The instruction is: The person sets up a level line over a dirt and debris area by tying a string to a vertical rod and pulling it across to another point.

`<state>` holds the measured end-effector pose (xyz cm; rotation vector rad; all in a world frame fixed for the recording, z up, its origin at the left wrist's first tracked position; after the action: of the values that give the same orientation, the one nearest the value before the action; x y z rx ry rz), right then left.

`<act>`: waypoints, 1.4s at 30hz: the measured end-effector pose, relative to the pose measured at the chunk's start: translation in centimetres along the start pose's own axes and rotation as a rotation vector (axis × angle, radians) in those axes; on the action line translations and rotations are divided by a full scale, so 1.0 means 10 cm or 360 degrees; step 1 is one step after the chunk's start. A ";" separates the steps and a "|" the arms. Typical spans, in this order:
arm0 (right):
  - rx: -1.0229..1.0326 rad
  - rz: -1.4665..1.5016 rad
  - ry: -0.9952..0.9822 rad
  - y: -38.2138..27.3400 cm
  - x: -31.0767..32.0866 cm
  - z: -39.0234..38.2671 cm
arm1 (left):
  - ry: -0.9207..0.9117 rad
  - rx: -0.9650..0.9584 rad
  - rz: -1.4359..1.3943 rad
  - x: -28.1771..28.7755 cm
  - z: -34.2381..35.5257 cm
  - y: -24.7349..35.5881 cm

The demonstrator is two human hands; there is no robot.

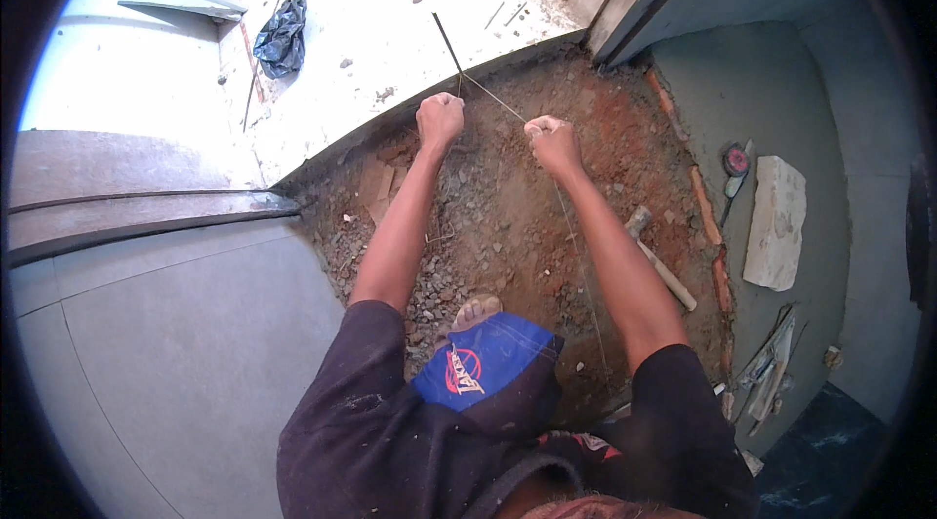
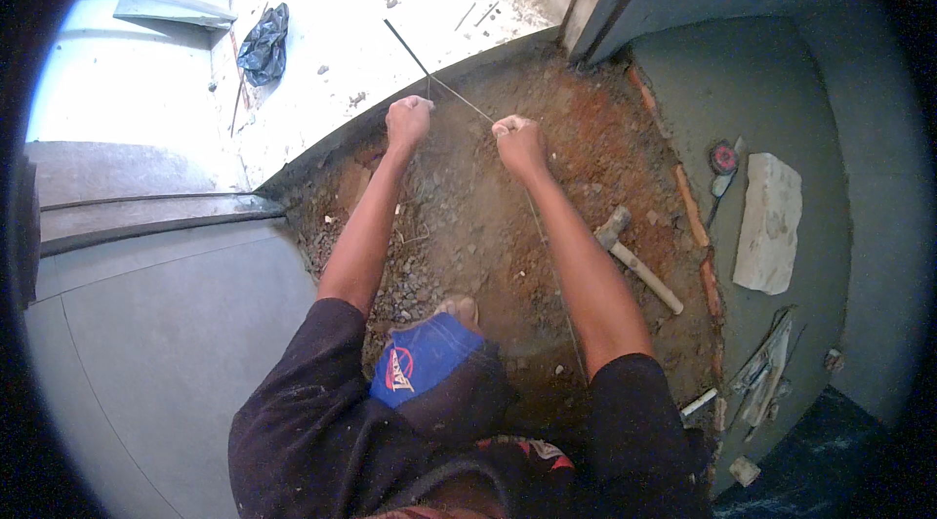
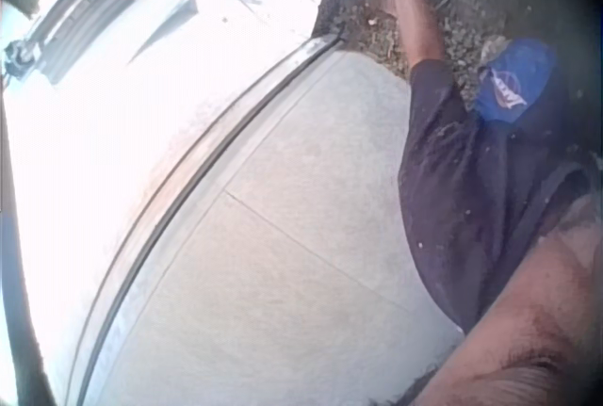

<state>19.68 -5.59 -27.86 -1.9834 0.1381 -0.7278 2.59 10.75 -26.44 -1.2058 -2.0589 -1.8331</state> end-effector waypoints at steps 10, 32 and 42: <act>-0.0032 -0.0141 -0.0086 -0.12 -0.06 0.00 | -0.0079 0.0146 -0.0194 -0.35 -0.34 -0.30; 0.0119 -0.0659 -0.0256 -0.54 -0.67 -0.25 | -0.0869 0.0111 -0.0072 -0.45 -1.52 -0.04; 0.0108 -0.0336 -0.0527 -0.45 -0.32 -0.29 | -0.1404 0.1999 -0.0833 0.53 -3.50 -1.71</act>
<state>14.65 -4.29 -24.53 -2.0420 -0.2931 -0.5176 -25.50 -16.74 -27.81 -1.1013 -3.2223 0.3691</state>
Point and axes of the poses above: each hand's wrist, its own z-axis towards the middle knuckle, its own x-axis out of the back of the hand, y = z × x, the point moved 5 cm from there along z, towards the middle knuckle, and after that the axes turned 8 degrees about -y, right-handed, at the moved point
